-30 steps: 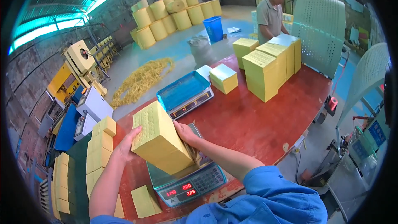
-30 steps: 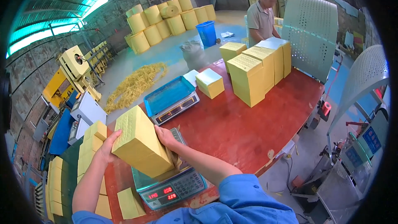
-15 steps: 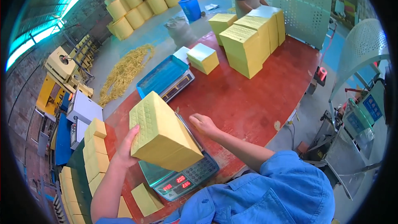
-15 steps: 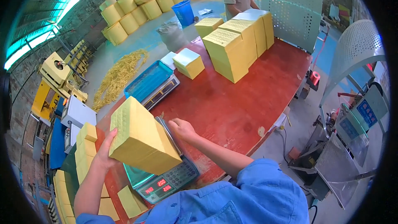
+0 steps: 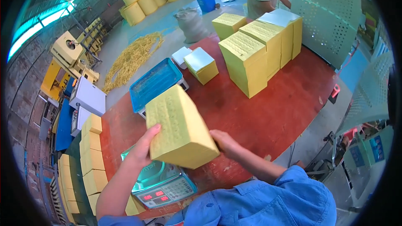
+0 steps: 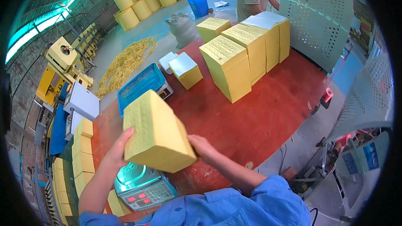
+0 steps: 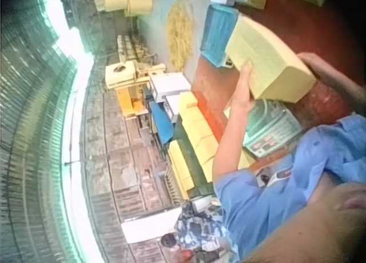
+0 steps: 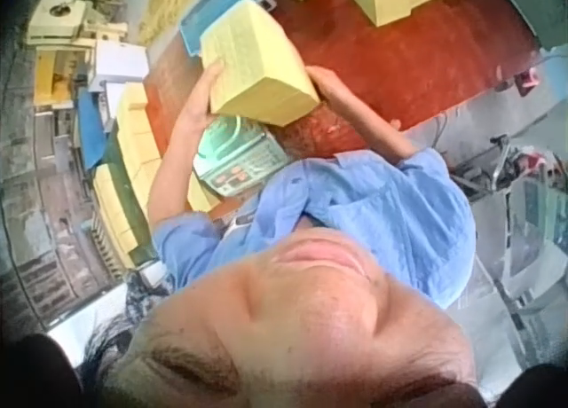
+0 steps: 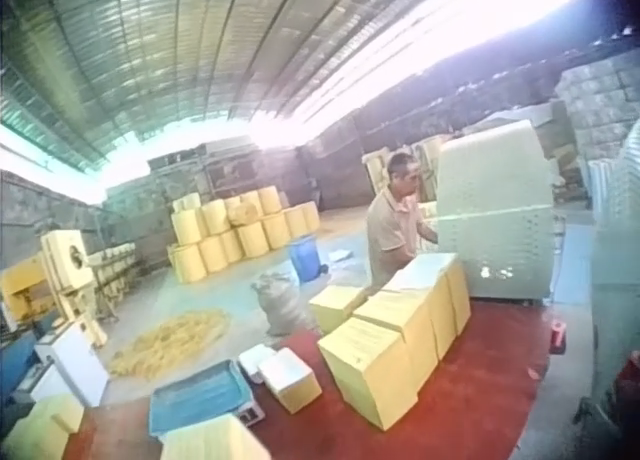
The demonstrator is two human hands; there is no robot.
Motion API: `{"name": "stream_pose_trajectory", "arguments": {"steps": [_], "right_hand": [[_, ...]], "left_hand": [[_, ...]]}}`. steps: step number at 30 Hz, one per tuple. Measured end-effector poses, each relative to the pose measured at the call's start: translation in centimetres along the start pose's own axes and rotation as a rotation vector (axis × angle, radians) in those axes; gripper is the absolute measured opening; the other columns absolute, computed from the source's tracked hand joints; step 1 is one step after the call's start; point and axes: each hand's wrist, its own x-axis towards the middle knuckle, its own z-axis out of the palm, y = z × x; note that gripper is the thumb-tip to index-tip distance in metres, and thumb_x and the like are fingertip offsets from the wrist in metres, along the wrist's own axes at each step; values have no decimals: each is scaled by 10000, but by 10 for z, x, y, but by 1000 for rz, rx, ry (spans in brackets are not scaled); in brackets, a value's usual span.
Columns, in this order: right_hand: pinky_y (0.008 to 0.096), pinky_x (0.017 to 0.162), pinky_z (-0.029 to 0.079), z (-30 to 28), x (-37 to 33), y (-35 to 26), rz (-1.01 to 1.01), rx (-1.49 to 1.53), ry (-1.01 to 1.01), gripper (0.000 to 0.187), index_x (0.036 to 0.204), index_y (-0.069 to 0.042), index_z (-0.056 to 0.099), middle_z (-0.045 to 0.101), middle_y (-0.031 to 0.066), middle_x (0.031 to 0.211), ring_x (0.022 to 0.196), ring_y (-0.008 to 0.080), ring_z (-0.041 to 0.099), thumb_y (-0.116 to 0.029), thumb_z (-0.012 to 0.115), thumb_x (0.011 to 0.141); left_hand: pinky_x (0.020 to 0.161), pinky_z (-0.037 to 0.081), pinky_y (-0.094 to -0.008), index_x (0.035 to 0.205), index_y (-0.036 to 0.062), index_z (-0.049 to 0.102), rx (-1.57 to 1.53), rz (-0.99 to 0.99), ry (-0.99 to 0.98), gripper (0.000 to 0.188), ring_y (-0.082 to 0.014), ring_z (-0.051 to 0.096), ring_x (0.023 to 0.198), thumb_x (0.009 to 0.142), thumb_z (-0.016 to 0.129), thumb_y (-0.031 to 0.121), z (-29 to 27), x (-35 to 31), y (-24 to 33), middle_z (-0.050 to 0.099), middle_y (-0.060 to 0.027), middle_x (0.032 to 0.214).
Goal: Weigh yellow paper pulp blocks on a digital scale and organize them on a workbench.
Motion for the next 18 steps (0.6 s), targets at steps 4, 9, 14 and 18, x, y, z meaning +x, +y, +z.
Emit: {"name": "stream_pose_trajectory", "arguments": {"steps": [4, 9, 14, 18], "right_hand": [[322, 858, 471, -81, 32, -44, -101, -188, 126, 419, 1149, 29, 628, 672, 108, 1072, 959, 175, 612, -332, 473, 1005], [323, 865, 468, -122, 80, -83, -21, -249, 129, 502, 1171, 45, 631, 675, 149, 1087, 952, 202, 620, -398, 480, 988], [339, 931, 422, -156, 91, -91, -191, -104, 314, 558, 1288, 14, 527, 600, 126, 1191, 1116, 202, 540, -449, 484, 979], [344, 996, 387, -134, 40, -82, -309, -28, 356, 546, 1348, 28, 468, 566, 126, 1254, 1183, 220, 499, -381, 501, 987]], "left_hand": [[999, 465, -381, 1375, 59, 466, -80, 32, -59, 563, -208, 576, 1185, 956, 542, 428, 33, 88, -26, 574, -106, 1324], [970, 463, -497, 1381, 146, 480, -241, 16, 9, 554, -247, 561, 1192, 940, 529, 476, 48, 155, -28, 579, -73, 1313], [902, 442, -654, 1366, 175, 491, -112, 12, -83, 603, -300, 521, 1218, 914, 487, 576, 92, 206, -15, 560, -78, 1325], [875, 481, -618, 1380, 177, 469, -45, 24, 0, 593, -269, 539, 1209, 930, 459, 564, 101, 203, -12, 561, -62, 1322]]}}
